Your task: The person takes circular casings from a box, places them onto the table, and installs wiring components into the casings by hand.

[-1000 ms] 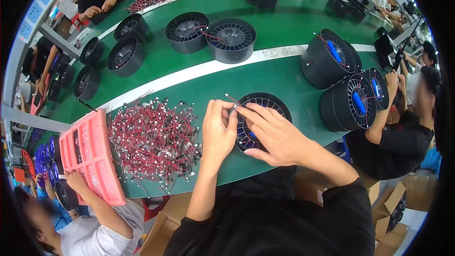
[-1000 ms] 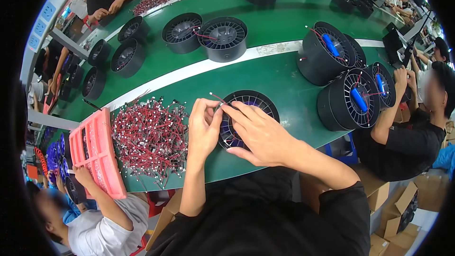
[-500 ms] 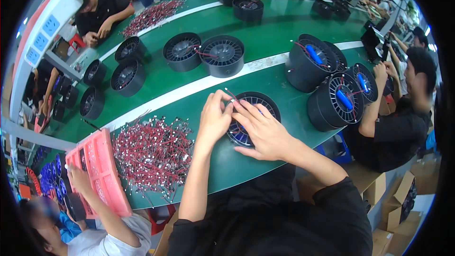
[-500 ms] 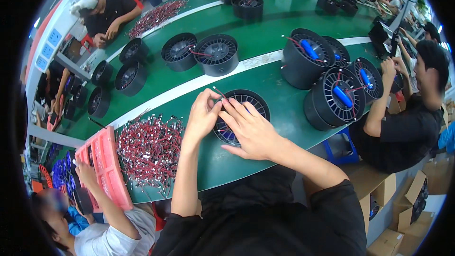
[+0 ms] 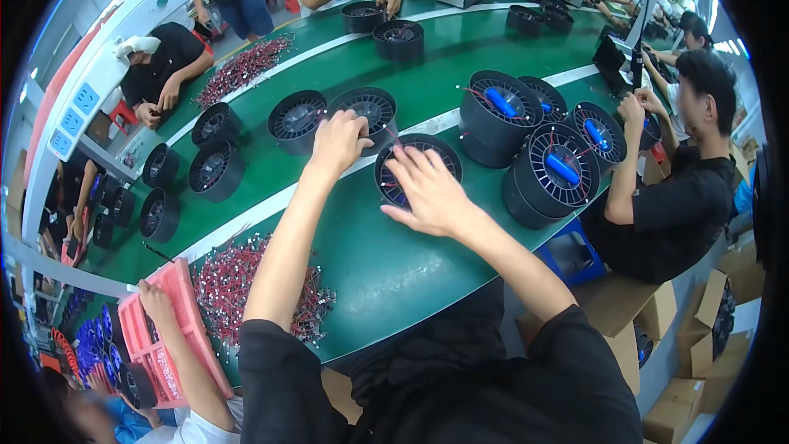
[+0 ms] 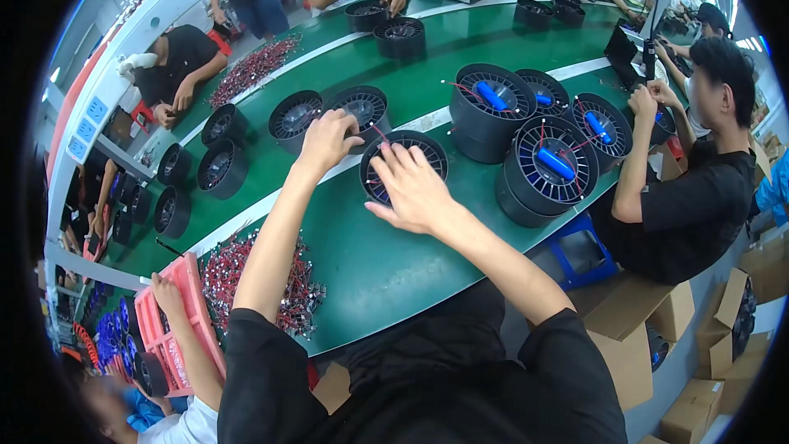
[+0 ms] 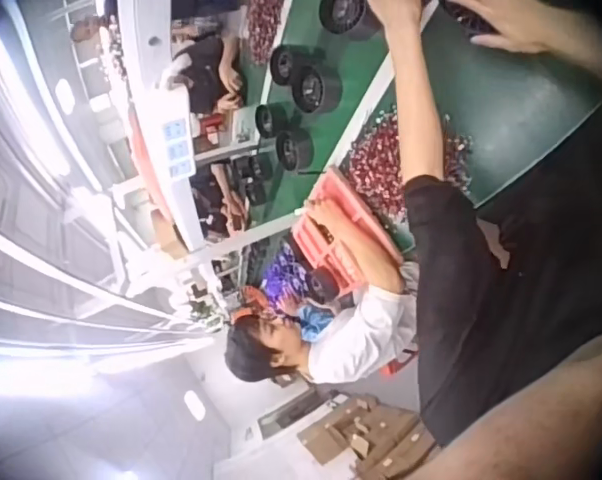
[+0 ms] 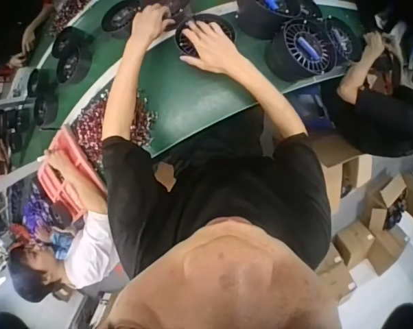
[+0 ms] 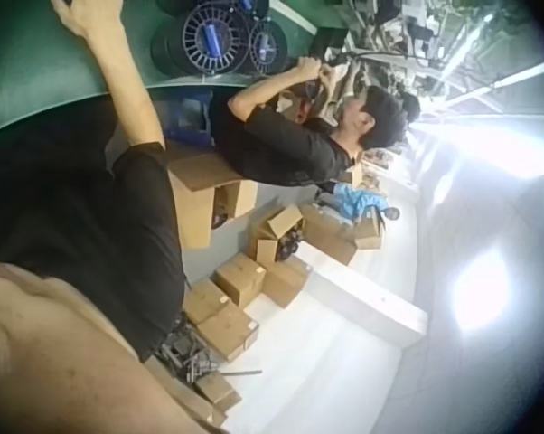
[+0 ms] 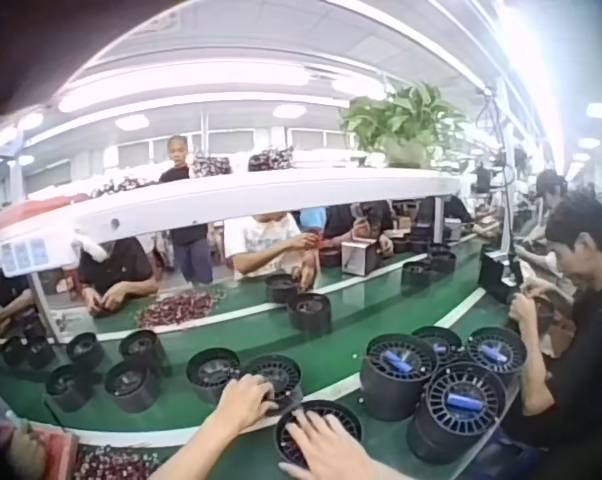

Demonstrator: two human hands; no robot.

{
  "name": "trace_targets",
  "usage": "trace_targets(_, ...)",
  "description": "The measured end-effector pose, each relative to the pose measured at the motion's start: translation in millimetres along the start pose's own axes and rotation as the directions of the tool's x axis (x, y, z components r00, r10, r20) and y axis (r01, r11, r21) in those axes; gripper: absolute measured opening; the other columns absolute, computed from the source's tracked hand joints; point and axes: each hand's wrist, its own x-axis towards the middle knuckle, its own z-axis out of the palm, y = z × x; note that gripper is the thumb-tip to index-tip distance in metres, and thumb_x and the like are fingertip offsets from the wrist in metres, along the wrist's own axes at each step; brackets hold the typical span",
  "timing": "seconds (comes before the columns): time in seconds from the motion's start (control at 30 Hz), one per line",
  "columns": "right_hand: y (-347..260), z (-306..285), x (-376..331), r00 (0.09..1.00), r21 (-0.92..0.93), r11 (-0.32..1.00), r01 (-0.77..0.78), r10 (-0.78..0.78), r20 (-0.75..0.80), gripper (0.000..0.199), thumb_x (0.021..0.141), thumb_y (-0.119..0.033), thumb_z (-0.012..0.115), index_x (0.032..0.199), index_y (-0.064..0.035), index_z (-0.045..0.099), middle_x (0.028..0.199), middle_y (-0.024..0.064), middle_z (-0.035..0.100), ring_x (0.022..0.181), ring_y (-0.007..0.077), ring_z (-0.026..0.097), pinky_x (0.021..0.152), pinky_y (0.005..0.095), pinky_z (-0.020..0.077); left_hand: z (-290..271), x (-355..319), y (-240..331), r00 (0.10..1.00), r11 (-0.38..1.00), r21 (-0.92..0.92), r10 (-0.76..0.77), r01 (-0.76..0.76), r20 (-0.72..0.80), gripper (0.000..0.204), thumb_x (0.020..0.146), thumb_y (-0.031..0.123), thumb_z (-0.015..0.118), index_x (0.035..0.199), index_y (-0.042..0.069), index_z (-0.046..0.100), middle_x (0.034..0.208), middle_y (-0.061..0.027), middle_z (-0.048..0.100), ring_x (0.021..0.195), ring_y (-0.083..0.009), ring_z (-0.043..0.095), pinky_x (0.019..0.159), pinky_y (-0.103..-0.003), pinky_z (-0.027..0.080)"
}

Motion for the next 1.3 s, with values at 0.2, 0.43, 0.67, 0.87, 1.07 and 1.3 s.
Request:
trace_targets(0.2,24,10,18,0.999,-0.002,0.999,-0.05,0.05,-0.007,0.076,0.088,-0.051,0.066,0.137,0.0048,0.047,0.144,0.0275,0.049,0.135,0.0408,0.043,0.114,0.0485,0.0306,-38,-30,3,0.996,0.989,-0.122,-0.084,0.082,-0.009,0.018,0.077,0.014,0.078,0.088,0.006,0.065,0.091,-0.0092,0.062,0.097,-0.0315,0.063,0.082,-0.045,0.051)
trace_targets(0.43,58,43,82,0.99,-0.072,0.987,-0.142,0.141,-0.027,0.078,0.089,-0.054,0.064,0.137,0.0047,0.047,0.143,0.0279,0.05,0.134,0.041,0.045,0.112,0.0468,0.0327,-80,-91,-2,0.988,0.967,-0.212,-0.131,0.145,0.079,0.019,0.075,0.009,0.077,0.088,0.005,0.064,0.091,-0.013,0.059,0.096,-0.0352,0.06,0.082,-0.046,0.051)
trace_targets(0.67,106,91,162,0.986,-0.108,0.986,-0.129,0.139,0.088,0.078,0.088,-0.061,0.057,0.129,0.0042,0.054,0.132,0.0239,0.059,0.126,0.0371,0.053,0.107,0.0456,0.0346,-85,-151,63,0.976,0.962,-0.254,-0.049,0.103,0.212,0.017,0.074,0.009,0.078,0.084,0.006,0.064,0.092,-0.0114,0.057,0.092,-0.033,0.058,0.08,-0.044,0.049)
trace_targets(0.87,123,97,176,0.992,-0.171,0.978,-0.118,0.122,0.016,0.071,0.089,-0.059,0.059,0.126,0.0015,0.057,0.126,0.0221,0.062,0.122,0.0363,0.054,0.105,0.0463,0.0352,-97,-178,104,0.967,0.955,-0.279,-0.033,0.104,0.251,0.015,0.075,0.008,0.078,0.083,0.006,0.066,0.089,-0.0102,0.055,0.092,-0.0296,0.058,0.077,-0.04,0.051)
trace_targets(1.07,121,95,167,0.989,-0.265,0.956,-0.123,0.098,-0.107,0.067,0.087,-0.057,0.063,0.123,-0.0001,0.059,0.119,0.0181,0.067,0.119,0.0324,0.055,0.102,0.0482,0.0352,-96,-183,117,0.978,0.943,-0.292,-0.113,0.161,0.173,0.016,0.074,0.006,0.079,0.085,0.005,0.067,0.089,-0.0093,0.054,0.09,-0.0284,0.057,0.075,-0.04,0.051)
trace_targets(1.3,118,95,163,0.98,-0.273,0.945,-0.179,0.148,-0.131,0.067,0.085,-0.05,0.068,0.127,0.0003,0.057,0.122,0.0184,0.065,0.121,0.0337,0.052,0.106,0.0524,0.0315,-92,-189,131,0.966,0.907,-0.341,-0.199,0.246,0.167,0.017,0.073,0.004,0.08,0.084,0.005,0.066,0.091,-0.0088,0.054,0.09,-0.0284,0.056,0.075,-0.041,0.05)
